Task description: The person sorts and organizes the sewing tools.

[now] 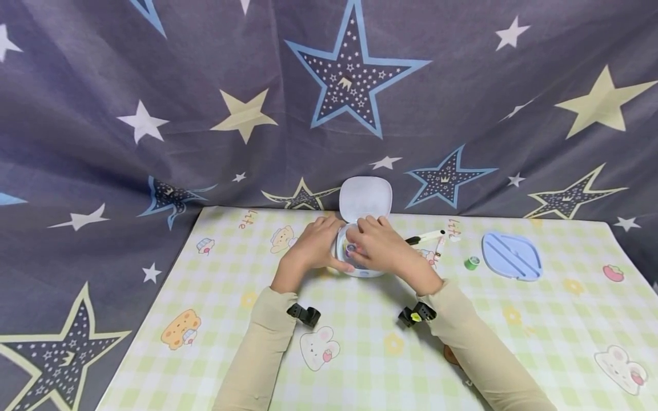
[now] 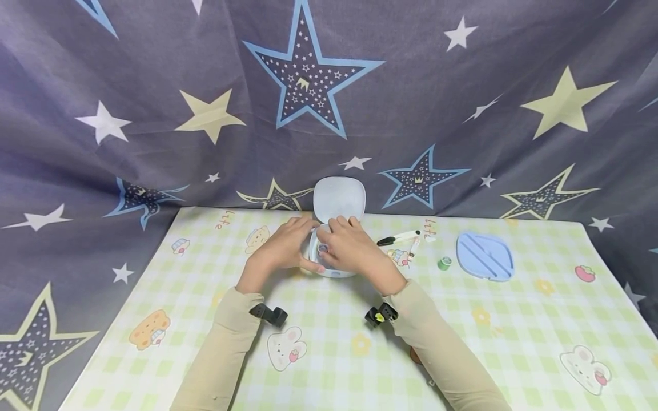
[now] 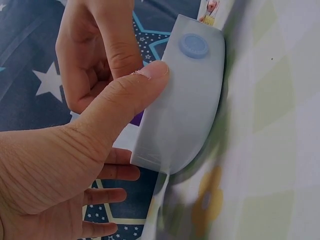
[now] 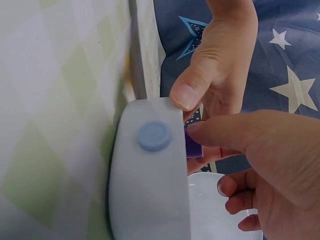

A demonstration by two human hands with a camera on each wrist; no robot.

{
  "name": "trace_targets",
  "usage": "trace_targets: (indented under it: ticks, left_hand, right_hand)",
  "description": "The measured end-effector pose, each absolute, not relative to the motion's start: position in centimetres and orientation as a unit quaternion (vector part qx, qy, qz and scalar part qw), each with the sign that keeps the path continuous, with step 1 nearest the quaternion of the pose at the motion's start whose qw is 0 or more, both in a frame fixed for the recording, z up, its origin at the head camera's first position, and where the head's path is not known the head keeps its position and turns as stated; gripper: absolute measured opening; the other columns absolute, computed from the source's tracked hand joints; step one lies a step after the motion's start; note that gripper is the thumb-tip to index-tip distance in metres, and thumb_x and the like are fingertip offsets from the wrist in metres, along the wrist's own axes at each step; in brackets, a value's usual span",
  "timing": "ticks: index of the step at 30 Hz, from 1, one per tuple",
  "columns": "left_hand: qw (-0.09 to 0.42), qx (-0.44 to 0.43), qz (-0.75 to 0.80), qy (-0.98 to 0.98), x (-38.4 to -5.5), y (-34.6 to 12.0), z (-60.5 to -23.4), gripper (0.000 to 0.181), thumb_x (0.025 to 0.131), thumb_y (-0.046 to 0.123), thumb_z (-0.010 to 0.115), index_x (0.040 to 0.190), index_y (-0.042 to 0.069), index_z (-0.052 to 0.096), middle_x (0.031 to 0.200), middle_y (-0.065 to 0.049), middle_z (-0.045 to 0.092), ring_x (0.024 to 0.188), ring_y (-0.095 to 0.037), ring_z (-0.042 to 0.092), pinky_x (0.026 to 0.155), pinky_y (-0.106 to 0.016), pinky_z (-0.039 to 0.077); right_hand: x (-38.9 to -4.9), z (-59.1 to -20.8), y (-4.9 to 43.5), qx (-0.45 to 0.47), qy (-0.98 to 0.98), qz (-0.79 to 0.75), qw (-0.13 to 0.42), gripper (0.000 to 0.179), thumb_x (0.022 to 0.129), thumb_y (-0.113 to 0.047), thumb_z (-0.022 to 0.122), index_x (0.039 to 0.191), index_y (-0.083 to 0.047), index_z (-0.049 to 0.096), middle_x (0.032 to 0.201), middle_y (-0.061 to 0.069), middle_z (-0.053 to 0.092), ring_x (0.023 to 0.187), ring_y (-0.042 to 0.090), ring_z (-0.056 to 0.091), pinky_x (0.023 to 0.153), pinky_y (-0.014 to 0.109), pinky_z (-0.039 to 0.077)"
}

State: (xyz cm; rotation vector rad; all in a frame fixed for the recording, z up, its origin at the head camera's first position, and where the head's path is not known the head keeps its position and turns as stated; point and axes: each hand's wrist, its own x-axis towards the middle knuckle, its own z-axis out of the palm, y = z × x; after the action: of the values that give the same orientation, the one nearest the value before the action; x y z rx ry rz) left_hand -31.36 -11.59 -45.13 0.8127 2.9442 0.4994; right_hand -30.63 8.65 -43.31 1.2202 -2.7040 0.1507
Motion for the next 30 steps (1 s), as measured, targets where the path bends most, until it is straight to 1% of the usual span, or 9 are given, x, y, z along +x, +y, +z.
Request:
trace_targets:
  ticks: [9, 23, 30]
  left_hand:
    - [0.030, 0.258, 0.162, 0.952, -31.2, -11.5, -44.8, 0.101, 0.065, 0.058, 0.091, 0.142, 0.006, 0.052, 0.137, -0.010, 0.056, 0.126, -0.033, 0.051, 0.111, -0.048, 0.043]
    - [0.027, 0.256, 0.151, 0.955, -31.5, -11.5, -45.0, 0.102, 0.064, 0.060, 0.090, 0.143, 0.008, 0.051, 0.140, -0.010, 0.055, 0.131, -0.034, 0.049, 0.113, -0.049, 0.042]
    - [0.033, 0.253, 0.155, 0.955, -31.4, -11.6, -45.0, 0.105, 0.064, 0.060, 0.091, 0.145, 0.008, 0.050, 0.143, -0.011, 0.053, 0.133, -0.035, 0.047, 0.115, -0.050, 0.040]
  right_hand:
    - [-30.6, -43.9, 8.4, 0.412, -0.906, 0.049, 0.083, 0.021, 0.095, -0.032, 0.069, 0.099, -0.014, 0.057, 0.098, 0.008, 0.057, 0.096, 0.027, 0.053, 0.082, 0.042, 0.041]
    - [-30.6, -44.4, 8.2, 0.410, -0.906, 0.034, 0.100, 0.024, 0.093, -0.034, 0.070, 0.098, -0.015, 0.057, 0.098, 0.008, 0.058, 0.097, 0.028, 0.054, 0.082, 0.043, 0.041]
    - [-30.6, -44.6, 8.1, 0.408, -0.908, 0.037, 0.090, 0.024, 0.093, -0.035, 0.071, 0.097, -0.016, 0.057, 0.099, 0.008, 0.058, 0.097, 0.029, 0.054, 0.084, 0.044, 0.041]
